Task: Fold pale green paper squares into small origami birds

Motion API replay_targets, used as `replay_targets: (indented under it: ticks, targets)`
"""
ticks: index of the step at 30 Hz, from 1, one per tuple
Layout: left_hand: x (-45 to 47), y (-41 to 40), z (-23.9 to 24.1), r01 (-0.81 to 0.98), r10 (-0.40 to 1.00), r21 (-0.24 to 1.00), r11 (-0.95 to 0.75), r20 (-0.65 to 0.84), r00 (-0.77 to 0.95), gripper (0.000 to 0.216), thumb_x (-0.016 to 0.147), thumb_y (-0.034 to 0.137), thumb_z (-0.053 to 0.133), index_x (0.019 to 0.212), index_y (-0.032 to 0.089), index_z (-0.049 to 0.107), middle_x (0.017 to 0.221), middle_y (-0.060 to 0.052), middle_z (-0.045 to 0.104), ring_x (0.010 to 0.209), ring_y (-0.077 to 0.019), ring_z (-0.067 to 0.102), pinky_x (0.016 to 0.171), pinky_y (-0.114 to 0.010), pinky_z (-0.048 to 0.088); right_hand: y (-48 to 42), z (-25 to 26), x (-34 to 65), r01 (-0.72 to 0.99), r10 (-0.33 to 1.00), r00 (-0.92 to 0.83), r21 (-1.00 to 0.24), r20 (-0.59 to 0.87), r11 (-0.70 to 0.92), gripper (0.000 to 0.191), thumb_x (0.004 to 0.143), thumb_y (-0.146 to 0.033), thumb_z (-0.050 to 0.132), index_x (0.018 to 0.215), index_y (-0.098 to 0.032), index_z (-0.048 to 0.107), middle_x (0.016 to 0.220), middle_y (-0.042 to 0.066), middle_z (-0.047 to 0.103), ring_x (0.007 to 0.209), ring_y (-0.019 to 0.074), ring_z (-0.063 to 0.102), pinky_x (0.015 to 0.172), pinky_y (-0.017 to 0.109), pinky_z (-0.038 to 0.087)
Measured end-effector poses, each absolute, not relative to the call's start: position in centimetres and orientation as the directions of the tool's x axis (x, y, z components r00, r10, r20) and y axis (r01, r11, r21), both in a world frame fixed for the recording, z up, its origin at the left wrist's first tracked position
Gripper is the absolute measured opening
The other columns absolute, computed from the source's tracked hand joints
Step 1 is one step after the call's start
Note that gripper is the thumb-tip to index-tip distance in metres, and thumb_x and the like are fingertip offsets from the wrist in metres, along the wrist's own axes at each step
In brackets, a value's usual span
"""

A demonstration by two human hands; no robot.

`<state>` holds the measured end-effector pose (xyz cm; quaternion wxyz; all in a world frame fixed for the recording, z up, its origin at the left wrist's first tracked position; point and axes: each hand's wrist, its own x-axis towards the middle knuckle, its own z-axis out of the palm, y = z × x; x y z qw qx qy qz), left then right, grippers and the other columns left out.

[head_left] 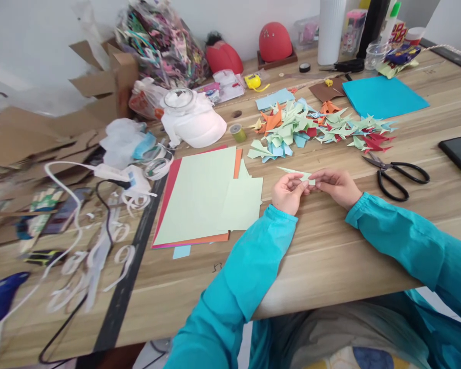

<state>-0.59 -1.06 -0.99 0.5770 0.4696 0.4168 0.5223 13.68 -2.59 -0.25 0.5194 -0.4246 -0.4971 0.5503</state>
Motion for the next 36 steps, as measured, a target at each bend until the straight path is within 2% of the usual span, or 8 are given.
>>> replay_targets:
  ticks: [12, 15, 18, 21, 26, 30, 33, 36]
  targets:
    - [-1.1, -2.4, -0.6, -0.027, 0.954, 0.975, -0.22, 0.221, 0.203, 0.043, 0.08, 0.044, 0.051, 0.112, 0.018, 0.059, 0.058, 0.001, 0.06, 0.047, -0.0085, 0.053, 0.051, -0.022, 0.045, -2.4, 0.5, 14.2, -0.331, 0.993, 0.039, -0.939, -0.111, -0.092, 0.023, 0.053, -0.026, 0.075, 0.072, -0.016, 0.067, 0.052, 0.0, 0.063, 0.049, 0.0115, 0.057, 0.051, 0.025, 0.045]
    - [-1.7, -2.2, -0.7, 0.095, 0.951, 0.947, -0.305, 0.309, -0.03, 0.037, 0.079, 0.041, 0.054, 0.105, 0.017, 0.064, 0.053, 0.002, 0.054, 0.045, -0.0077, 0.048, 0.049, -0.02, 0.043, -2.2, 0.6, 14.5, -0.407, 0.987, 0.054, -0.906, -0.153, -0.119, 0.02, 0.051, -0.022, 0.073, 0.068, -0.015, 0.066, 0.049, -0.001, 0.06, 0.047, 0.0112, 0.055, 0.048, 0.024, 0.043]
    - [-2.2, -1.4, -0.6, 0.137, 0.898, 0.929, -0.343, 0.367, -0.244, 0.033, 0.073, 0.04, 0.061, 0.096, 0.018, 0.067, 0.077, -0.003, 0.061, 0.068, -0.011, 0.056, 0.064, -0.022, 0.047, -2.0, 0.5, 14.7, -0.46, 0.985, 0.041, -0.879, -0.167, -0.13, 0.016, 0.051, -0.02, 0.071, 0.065, -0.015, 0.066, 0.046, -0.002, 0.057, 0.045, 0.0103, 0.054, 0.046, 0.023, 0.041]
    - [-2.3, -1.0, -0.4, 0.014, 0.958, 0.969, -0.245, 0.244, -0.148, 0.036, 0.067, 0.038, 0.067, 0.096, 0.016, 0.067, 0.093, -0.008, 0.063, 0.083, -0.0146, 0.059, 0.072, -0.026, 0.05, -1.8, 0.4, 15.0, -0.493, 0.988, 0.008, -0.86, -0.156, -0.132, 0.015, 0.051, -0.018, 0.069, 0.066, -0.015, 0.065, 0.044, -0.003, 0.055, 0.044, 0.0092, 0.052, 0.045, 0.022, 0.039]
    - [-1.2, -1.6, -0.5, -0.176, 0.999, 0.984, -0.033, 0.035, 0.008, 0.034, 0.064, 0.038, 0.069, 0.085, 0.013, 0.068, 0.064, -0.004, 0.065, 0.054, -0.0127, 0.058, 0.054, -0.027, 0.05, -1.7, 0.5, 15.3, -0.48, 0.991, 0.031, -0.872, -0.127, -0.097, 0.022, 0.056, -0.023, 0.069, 0.077, -0.017, 0.062, 0.049, -0.003, 0.055, 0.047, 0.0107, 0.053, 0.046, 0.023, 0.039]
    - [-0.4, -1.7, -1.0, -0.248, 0.994, 0.968, -0.047, 0.02, -0.112, 0.029, 0.061, 0.035, 0.071, 0.079, 0.013, 0.067, 0.058, -0.003, 0.065, 0.051, -0.014, 0.06, 0.055, -0.029, 0.052, -2.3, 0.9, 14.9, -0.342, 0.989, 0.15, -0.939, -0.01, 0.042, 0.032, 0.067, -0.037, 0.065, 0.093, -0.021, 0.055, 0.062, -0.003, 0.059, 0.053, 0.0117, 0.055, 0.047, 0.023, 0.04]
    - [0.0, -1.7, -1.1, -0.279, 0.99, 0.959, -0.042, 0.002, -0.144, 0.026, 0.061, 0.034, 0.07, 0.078, 0.014, 0.067, 0.06, -0.003, 0.067, 0.053, -0.0147, 0.062, 0.058, -0.031, 0.053, -3.2, 0.9, 14.2, -0.08, 0.942, 0.253, -0.966, 0.22, 0.247, 0.022, 0.071, -0.04, 0.063, 0.079, -0.021, 0.055, 0.055, -0.004, 0.054, 0.05, 0.0111, 0.05, 0.048, 0.024, 0.04]
    - [0.4, -2.1, -0.8, -0.28, 0.988, 0.959, -0.041, -0.004, -0.157, 0.022, 0.062, 0.03, 0.07, 0.075, 0.014, 0.066, 0.06, -0.003, 0.067, 0.053, -0.0146, 0.063, 0.06, -0.03, 0.053, -4.0, 0.7, 13.4, 0.096, 0.963, 0.088, -0.964, 0.255, 0.247, 0.022, 0.072, -0.042, 0.062, 0.069, -0.02, 0.059, 0.053, -0.002, 0.054, 0.05, 0.0129, 0.05, 0.051, 0.028, 0.042]
